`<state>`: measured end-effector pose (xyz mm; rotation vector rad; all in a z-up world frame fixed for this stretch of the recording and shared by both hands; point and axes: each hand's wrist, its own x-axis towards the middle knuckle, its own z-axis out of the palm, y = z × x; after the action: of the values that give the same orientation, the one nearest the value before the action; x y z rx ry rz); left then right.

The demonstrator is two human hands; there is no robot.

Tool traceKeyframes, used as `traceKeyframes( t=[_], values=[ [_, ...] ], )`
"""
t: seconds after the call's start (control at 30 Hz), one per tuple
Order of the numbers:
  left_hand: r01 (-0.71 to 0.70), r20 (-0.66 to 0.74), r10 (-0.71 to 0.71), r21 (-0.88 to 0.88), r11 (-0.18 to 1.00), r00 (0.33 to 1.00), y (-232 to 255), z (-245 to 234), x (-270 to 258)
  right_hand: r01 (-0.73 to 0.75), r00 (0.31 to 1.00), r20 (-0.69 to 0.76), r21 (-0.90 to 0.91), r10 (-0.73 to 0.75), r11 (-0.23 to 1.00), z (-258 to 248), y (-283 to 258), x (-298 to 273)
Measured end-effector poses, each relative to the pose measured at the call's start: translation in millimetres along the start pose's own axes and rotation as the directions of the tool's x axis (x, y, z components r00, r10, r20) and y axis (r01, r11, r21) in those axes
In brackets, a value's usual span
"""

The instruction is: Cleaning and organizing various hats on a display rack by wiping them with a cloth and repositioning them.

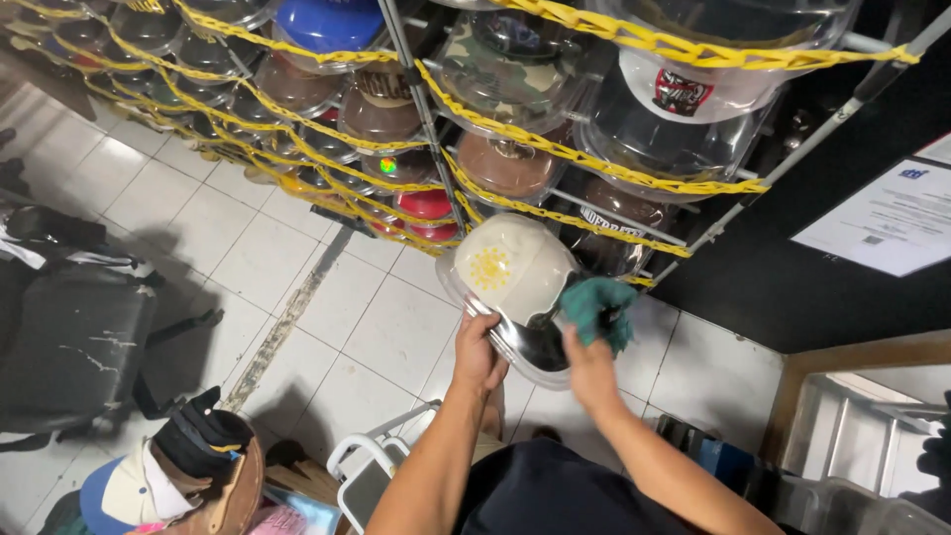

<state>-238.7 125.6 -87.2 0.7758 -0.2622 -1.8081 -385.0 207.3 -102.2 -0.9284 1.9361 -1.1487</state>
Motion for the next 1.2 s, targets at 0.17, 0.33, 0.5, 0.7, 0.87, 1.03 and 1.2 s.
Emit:
traceKeyframes(
  t=[0.17,0.33,0.5,0.7,0.87,1.03,1.2],
  values=[
    [-0.059,-0.138,0.077,0.13,0.99,0.987,4.4,9.0,-1.4,0.623,0.729,0.516,-0.227,-0.45,0.749,3.7,-7.2,-20.6],
    [-0.103,-0.007,0.107,0.207,0.973,0.994,-1.7,-20.5,16.8,0.751,0.66,0.611,-0.523,-0.437,0.403,-19.5,-131.3,3.7],
    [-0.173,0.253,0.091,0.323,0.931,0.963,32.6,-12.6,-13.7,0.642,0.743,0.478,-0.312,-0.469,0.7,10.8,-118.0,122.8],
    [-0.284,0.376,0.104,0.463,0.84,0.921,44.0,-28.5,-3.8,0.641,0.767,0.249,-0.31,-0.591,0.702,30.5,-143.5,47.7],
    [-0.362,0.476,0.066,0.565,0.741,0.877,61.6,-38.0,24.8,0.914,0.304,0.434,-0.385,-0.848,0.13,50.2,-128.5,16.5],
    [-0.454,0.568,-0.005,0.664,0.594,0.823,72.9,-43.7,22.6,0.67,0.738,0.567,-0.552,-0.367,0.496,31.3,-199.5,109.3],
    [-0.353,0.512,0.012,0.574,0.739,0.859,105.2,-11.2,-13.3,0.427,0.862,0.484,-0.534,-0.15,0.729,34.4,-236.4,83.9]
  ],
)
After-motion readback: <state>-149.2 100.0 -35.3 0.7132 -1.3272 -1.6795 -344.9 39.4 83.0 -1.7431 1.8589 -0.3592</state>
